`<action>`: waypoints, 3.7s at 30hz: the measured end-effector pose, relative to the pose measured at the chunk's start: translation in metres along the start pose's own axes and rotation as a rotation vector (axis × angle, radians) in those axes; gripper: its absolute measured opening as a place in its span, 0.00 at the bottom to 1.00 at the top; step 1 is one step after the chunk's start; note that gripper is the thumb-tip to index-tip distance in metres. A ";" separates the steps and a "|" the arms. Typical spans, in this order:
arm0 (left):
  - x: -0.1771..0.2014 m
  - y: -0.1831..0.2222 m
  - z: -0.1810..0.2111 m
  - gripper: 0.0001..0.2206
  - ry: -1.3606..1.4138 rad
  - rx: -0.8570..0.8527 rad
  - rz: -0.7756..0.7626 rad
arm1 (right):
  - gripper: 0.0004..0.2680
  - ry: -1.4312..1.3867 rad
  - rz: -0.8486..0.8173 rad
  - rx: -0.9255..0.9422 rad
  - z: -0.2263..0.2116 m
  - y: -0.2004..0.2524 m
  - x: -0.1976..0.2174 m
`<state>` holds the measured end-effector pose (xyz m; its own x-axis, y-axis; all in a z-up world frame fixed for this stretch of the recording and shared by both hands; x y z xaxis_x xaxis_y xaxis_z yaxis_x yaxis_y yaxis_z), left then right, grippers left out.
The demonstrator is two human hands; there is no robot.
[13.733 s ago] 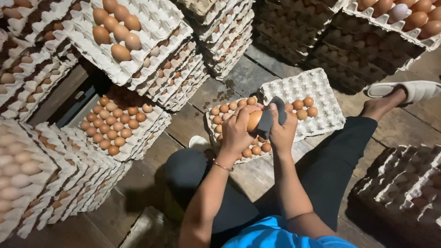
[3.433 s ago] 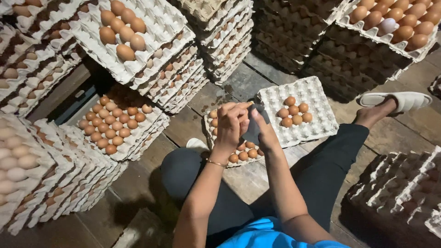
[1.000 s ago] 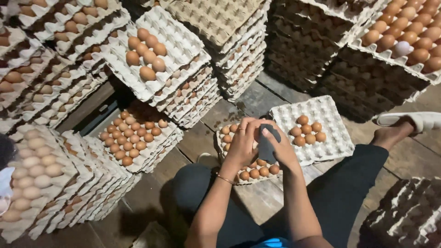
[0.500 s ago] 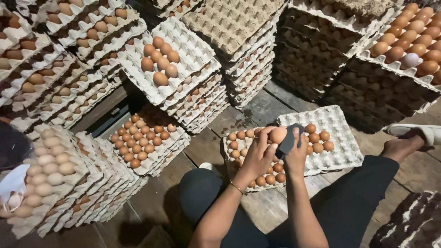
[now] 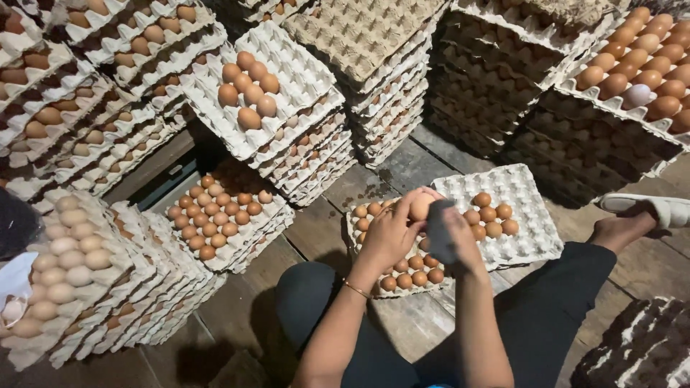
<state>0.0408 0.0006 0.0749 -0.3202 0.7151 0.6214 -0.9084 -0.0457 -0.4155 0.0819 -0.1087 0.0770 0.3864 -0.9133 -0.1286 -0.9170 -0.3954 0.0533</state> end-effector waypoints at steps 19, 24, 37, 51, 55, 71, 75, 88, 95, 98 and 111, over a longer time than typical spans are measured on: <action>0.003 0.000 0.017 0.28 -0.138 -0.306 0.079 | 0.17 0.341 0.232 -0.031 -0.004 -0.012 0.029; -0.002 0.002 0.010 0.32 0.006 -0.267 -0.043 | 0.05 0.383 0.255 0.271 0.030 -0.022 0.043; -0.004 0.001 -0.001 0.27 0.772 0.027 -0.169 | 0.05 0.089 0.322 0.243 0.068 -0.050 0.062; 0.003 -0.010 -0.021 0.32 0.900 0.067 0.096 | 0.08 -0.834 0.421 -0.012 0.060 -0.009 0.058; 0.002 -0.010 -0.009 0.32 0.814 0.054 0.079 | 0.18 -0.600 0.151 0.217 0.019 -0.004 0.043; 0.013 -0.012 0.012 0.35 0.552 -0.020 -0.006 | 0.05 0.093 0.376 0.223 -0.011 0.005 0.031; 0.006 -0.005 0.005 0.37 -0.084 -0.127 0.035 | 0.17 0.177 0.187 0.189 0.027 -0.007 0.040; -0.010 -0.010 0.004 0.34 -0.112 0.119 -0.390 | 0.21 0.386 0.116 0.093 0.188 -0.080 0.163; -0.038 0.006 -0.043 0.30 -0.280 0.210 -0.467 | 0.22 0.979 0.300 -0.138 0.256 -0.126 0.239; -0.050 0.016 -0.057 0.30 -0.292 0.236 -0.536 | 0.22 1.289 0.229 0.002 0.253 -0.135 0.219; 0.066 0.007 -0.045 0.25 -0.678 0.193 0.086 | 0.14 1.676 0.353 0.466 0.270 -0.141 0.181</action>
<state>0.0255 0.0790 0.0834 -0.4322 0.1147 0.8944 -0.8839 -0.2502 -0.3951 0.2539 -0.1922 -0.2210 -0.4126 -0.1691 0.8951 -0.8053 -0.3916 -0.4452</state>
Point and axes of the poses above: each hand's wrist, its own y-axis away from the middle knuckle, its own x-axis out of the back of the hand, z = x × y, the point moved 7 cm from there along -y, towards the middle knuckle, and after that the axes turned 2 degrees about -y, right-handed, at the moved point
